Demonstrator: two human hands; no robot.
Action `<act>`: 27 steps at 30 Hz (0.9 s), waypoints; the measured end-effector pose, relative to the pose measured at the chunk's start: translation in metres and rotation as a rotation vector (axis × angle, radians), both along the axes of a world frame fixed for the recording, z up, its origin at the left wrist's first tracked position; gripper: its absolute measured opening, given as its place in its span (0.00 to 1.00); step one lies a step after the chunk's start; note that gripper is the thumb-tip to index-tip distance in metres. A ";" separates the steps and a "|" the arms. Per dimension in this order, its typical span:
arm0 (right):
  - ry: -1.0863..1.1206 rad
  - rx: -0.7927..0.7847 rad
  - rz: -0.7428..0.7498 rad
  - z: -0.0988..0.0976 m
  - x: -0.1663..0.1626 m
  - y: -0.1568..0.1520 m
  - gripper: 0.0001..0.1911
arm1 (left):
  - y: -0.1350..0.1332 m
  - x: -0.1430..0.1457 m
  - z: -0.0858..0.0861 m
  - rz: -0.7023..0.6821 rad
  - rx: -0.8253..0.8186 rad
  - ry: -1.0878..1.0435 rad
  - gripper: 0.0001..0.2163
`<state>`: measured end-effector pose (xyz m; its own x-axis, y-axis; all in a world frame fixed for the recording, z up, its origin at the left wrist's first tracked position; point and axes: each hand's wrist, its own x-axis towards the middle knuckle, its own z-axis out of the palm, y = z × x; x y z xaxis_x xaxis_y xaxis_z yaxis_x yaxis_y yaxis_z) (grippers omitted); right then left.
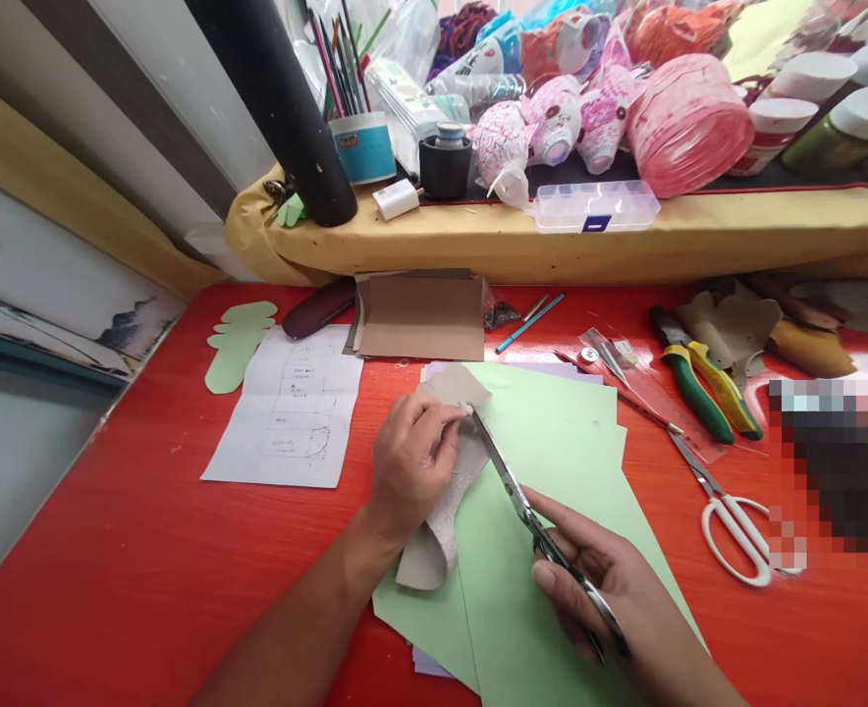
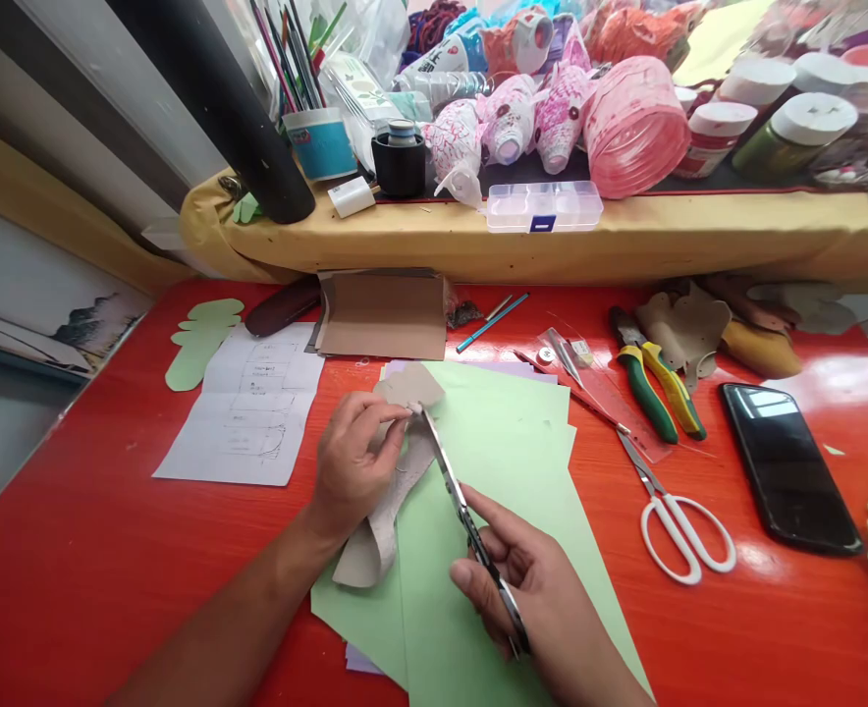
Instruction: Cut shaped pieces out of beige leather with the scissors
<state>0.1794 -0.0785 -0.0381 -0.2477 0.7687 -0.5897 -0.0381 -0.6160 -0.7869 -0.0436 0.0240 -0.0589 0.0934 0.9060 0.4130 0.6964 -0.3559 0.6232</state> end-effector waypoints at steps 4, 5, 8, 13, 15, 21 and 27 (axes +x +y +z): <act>-0.025 0.015 -0.051 0.001 0.002 0.004 0.47 | -0.010 0.008 0.004 -0.140 -0.124 0.195 0.11; -0.023 0.018 -0.049 0.001 0.002 0.004 0.47 | -0.012 0.010 0.004 -0.167 -0.146 0.270 0.13; -0.011 0.018 -0.046 0.003 0.001 0.006 0.47 | -0.016 0.013 0.004 -0.187 -0.178 0.417 0.07; 0.022 0.010 -0.012 0.007 0.000 0.006 0.49 | -0.007 0.003 0.017 -0.154 -0.131 0.408 0.05; 0.018 0.019 -0.012 0.006 0.000 0.007 0.49 | -0.003 -0.004 0.031 -0.123 -0.070 0.346 0.06; 0.013 0.054 -0.015 0.003 0.000 0.006 0.52 | -0.013 -0.024 0.073 -0.256 -0.128 0.480 0.12; 0.032 0.030 0.038 0.005 -0.004 0.003 0.51 | -0.041 -0.032 0.057 -0.337 -0.321 0.461 0.05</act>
<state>0.1753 -0.0755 -0.0335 -0.2951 0.7757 -0.5579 -0.0407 -0.5936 -0.8038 -0.0760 -0.0171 -0.0023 0.4964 0.8678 -0.0233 0.8003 -0.4471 0.3994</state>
